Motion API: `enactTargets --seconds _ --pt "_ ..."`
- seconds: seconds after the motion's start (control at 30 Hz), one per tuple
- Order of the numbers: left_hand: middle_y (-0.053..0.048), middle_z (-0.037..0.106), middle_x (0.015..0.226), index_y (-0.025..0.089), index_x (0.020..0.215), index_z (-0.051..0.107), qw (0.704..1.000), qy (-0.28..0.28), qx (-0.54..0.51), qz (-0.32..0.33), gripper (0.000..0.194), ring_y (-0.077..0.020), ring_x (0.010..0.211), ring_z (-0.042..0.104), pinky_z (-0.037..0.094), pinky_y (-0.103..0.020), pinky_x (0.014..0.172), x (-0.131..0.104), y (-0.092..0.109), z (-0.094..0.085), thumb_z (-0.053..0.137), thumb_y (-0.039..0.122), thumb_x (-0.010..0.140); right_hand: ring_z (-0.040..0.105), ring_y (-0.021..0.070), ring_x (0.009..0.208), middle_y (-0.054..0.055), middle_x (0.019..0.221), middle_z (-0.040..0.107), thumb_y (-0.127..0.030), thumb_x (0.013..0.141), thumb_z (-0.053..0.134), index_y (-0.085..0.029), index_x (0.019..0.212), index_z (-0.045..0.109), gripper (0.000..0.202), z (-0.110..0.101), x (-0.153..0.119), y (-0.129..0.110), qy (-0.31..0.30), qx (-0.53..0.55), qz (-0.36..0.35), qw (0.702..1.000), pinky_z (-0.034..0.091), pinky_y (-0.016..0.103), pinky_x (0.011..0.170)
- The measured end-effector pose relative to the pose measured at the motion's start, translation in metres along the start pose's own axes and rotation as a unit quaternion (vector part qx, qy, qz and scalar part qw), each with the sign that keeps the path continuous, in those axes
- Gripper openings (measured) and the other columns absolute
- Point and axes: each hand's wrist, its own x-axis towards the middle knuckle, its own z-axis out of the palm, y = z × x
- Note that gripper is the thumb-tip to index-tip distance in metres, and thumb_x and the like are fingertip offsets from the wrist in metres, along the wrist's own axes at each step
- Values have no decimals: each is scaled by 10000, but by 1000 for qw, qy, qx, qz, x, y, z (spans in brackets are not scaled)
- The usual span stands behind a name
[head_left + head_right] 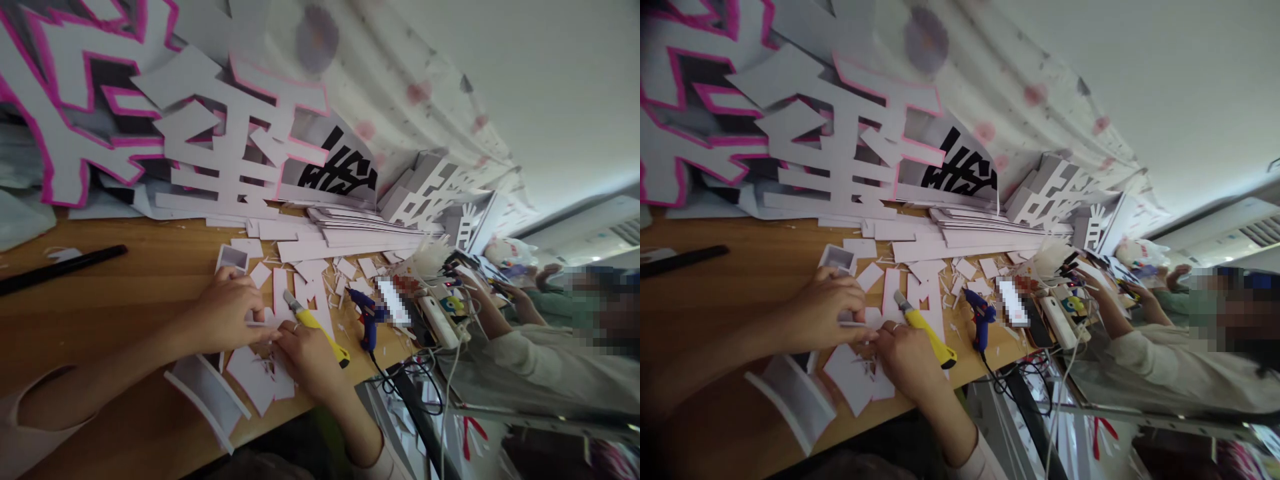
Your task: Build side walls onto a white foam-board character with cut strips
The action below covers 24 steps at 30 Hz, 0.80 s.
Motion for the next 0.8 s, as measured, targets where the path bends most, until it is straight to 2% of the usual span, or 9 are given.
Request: enactTargets --seconds 0.17,0.37,0.57,0.8 --pt "-6 737 798 243 620 709 1000 -6 -2 -6 376 -288 990 605 237 -475 988 -1 -1 -1 759 614 660 665 167 702 21 803 674 -211 965 614 -174 835 660 142 4 0 1 6 34 24 999 386 279 561" --pt "14 730 789 246 631 703 1000 -3 -5 11 390 -269 972 606 223 -460 971 0 -4 2 765 629 669 682 173 783 33 851 701 -253 982 599 -195 909 700 137 1 -6 8 61 150 59 985 453 249 668" --pt "24 734 808 236 648 699 1000 -4 0 5 388 -264 991 611 217 -455 967 -2 -2 -1 794 612 639 640 179 749 36 824 678 -208 975 556 -199 896 660 131 -12 -27 19 136 188 142 962 435 275 666" --pt "31 737 848 241 654 690 1000 -21 6 -11 332 -255 996 611 213 -467 973 -2 0 -2 815 549 647 546 201 799 44 781 594 -261 989 518 -212 635 525 357 -2 -41 23 245 166 171 940 431 332 724"
